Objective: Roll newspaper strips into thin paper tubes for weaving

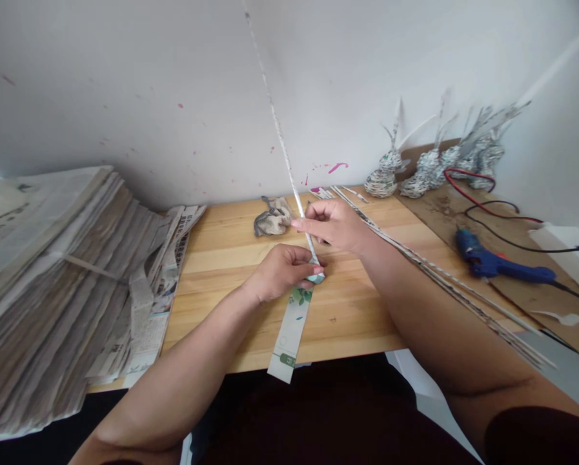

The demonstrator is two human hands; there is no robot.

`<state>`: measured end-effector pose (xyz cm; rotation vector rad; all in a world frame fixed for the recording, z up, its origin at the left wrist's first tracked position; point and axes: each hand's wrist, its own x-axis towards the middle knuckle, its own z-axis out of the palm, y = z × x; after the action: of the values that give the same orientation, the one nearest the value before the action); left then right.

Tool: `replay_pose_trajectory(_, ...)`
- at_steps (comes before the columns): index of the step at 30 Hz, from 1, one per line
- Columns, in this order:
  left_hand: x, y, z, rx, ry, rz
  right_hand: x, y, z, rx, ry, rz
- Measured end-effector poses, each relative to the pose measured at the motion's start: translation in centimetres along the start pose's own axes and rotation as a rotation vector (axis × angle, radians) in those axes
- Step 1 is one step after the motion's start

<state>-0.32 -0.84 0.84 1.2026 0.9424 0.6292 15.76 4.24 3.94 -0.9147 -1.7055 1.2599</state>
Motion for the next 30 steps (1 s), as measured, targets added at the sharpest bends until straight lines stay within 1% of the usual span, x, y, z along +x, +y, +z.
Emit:
replay_pose_trajectory(1,0.0,0.0,-0.1,-0.002,-0.001,0.011,0.0,0.0,0.1,0.015,-0.006,-0.004)
replay_pose_trajectory(3,0.0,0.0,-0.2,-0.014,0.005,0.033,0.1,0.0,0.2,0.076,-0.064,0.016)
replay_pose_trajectory(5,0.0,0.2,-0.3,-0.037,0.036,0.07,0.1,0.1,0.1,0.135,-0.117,0.047)
replay_pose_trajectory(8,-0.1,0.8,-0.6,-0.087,0.144,0.158,0.2,0.3,0.1,0.164,-0.113,0.043)
replay_pose_trajectory(11,-0.1,1.4,-0.9,-0.134,0.269,0.251,0.2,0.4,0.1,0.116,-0.078,0.015)
replay_pose_trajectory(15,0.0,1.9,-1.4,-0.189,0.372,0.31,0.2,0.8,0.3,0.049,-0.081,0.028)
replay_pose_trajectory(18,0.1,2.0,-1.7,-0.213,0.393,0.309,0.3,1.1,0.6,0.046,-0.088,0.039)
replay_pose_trajectory(21,0.1,2.0,-2.0,-0.218,0.382,0.315,0.4,1.1,0.9,0.019,-0.059,0.03)
replay_pose_trajectory(25,0.2,1.9,-2.3,-0.223,0.367,0.313,0.3,0.9,1.1,-0.122,0.006,-0.021)
replay_pose_trajectory(30,0.3,1.9,-2.5,-0.246,0.396,0.294,0.0,0.9,1.4,-0.336,0.105,-0.103)
